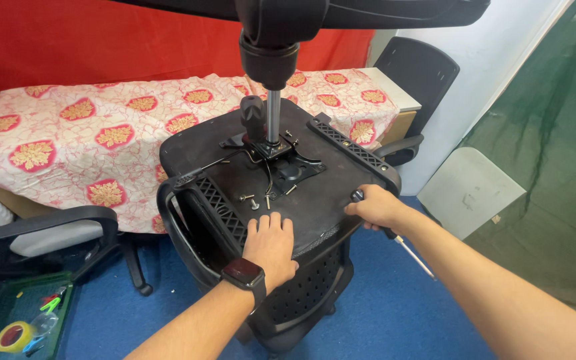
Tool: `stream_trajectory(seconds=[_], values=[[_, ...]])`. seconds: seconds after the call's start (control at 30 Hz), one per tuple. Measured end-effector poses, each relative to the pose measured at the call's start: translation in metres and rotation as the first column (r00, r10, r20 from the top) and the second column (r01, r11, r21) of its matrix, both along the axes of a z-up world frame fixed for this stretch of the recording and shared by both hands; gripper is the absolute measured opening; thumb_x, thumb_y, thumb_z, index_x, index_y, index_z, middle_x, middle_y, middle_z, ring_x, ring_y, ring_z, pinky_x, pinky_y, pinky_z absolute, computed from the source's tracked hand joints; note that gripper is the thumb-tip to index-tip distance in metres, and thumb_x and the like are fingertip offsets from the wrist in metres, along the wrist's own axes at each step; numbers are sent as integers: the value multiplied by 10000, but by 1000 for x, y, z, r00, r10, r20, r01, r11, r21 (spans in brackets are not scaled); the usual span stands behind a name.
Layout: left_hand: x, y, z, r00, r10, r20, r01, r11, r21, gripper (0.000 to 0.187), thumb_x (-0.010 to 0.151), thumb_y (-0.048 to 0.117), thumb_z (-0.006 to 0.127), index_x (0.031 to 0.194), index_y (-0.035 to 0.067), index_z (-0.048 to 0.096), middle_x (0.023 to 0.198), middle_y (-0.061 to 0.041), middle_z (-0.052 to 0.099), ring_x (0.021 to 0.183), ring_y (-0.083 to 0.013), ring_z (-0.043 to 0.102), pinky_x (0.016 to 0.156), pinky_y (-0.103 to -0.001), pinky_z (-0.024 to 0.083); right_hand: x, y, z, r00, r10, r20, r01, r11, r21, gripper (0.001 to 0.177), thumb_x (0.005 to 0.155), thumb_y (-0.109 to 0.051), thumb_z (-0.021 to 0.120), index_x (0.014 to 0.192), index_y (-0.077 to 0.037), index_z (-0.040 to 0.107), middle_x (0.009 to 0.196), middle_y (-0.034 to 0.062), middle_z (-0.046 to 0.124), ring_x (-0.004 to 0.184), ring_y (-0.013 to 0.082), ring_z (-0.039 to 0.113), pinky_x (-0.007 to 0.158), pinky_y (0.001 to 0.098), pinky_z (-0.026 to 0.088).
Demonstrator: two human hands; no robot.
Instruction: The person uses a screwdriver to remove multiple screws from the underside of an office chair seat. They loosen and remove screws from the central mounting bracket and the armrest attachments, placing the removed screws on the seat surface.
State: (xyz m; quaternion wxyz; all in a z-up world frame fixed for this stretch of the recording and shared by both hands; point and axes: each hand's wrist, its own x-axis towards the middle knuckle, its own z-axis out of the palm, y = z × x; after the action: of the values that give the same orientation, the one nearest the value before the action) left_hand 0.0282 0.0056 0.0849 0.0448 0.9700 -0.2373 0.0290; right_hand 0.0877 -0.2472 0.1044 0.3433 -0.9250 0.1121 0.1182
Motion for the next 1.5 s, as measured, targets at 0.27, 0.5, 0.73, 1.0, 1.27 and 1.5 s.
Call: stream_trajectory(seconds=[0.27,0.5,0.73,1.0,1.27,1.5], values=[[15,-8,-10,994,79,-77,-71,992,101,569,685,117,793,1185,5,546,1187,-155,523,1181,-332,503,1061,-483,345,39,-55,-7,989,-111,97,115,993,-34,417,846,-238,727,1172,6,638,700,139,666,530,216,627,488,358,511],[20,-5,-21,995,99,27,-102,982,159,494,738,117,733,1182,-3,555,1185,-160,532,1141,-332,527,1017,-481,367,54,-76,-11,989,-145,35,149,969,-198,670,836,-238,763,1416,-67,474,714,170,702,527,254,634,514,371,527],[36,16,-36,984,154,85,-172,944,281,442,788,164,712,1180,14,575,1178,-144,546,1160,-319,545,1052,-501,359,47,-87,-11,999,-47,9,48,975,-217,450,831,-234,724,1206,-1,637,665,149,712,524,258,669,535,391,564],[58,11,-30,931,364,-9,-333,861,386,533,864,235,686,1306,-19,532,1326,-182,517,1266,-340,518,1135,-600,269,17,-68,2,995,6,-102,-39,946,-322,339,840,-253,699,864,84,716,686,155,742,556,249,701,553,394,575],[38,-54,-19,968,231,-101,-219,968,121,500,774,163,729,1227,14,581,1256,-157,556,1234,-338,532,1045,-508,374,-13,-41,15,982,98,-163,-136,960,-243,391,842,-294,733,876,95,711,688,157,749,560,245,713,556,387,593],[27,-87,-20,925,207,-320,-266,952,-152,523,726,195,748,1181,4,574,1304,-196,490,1254,-385,461,1029,-501,401,-41,-25,19,978,115,-177,-119,993,-10,385,828,-245,767,802,134,708,649,178,736,504,229,683,497,339,566]])
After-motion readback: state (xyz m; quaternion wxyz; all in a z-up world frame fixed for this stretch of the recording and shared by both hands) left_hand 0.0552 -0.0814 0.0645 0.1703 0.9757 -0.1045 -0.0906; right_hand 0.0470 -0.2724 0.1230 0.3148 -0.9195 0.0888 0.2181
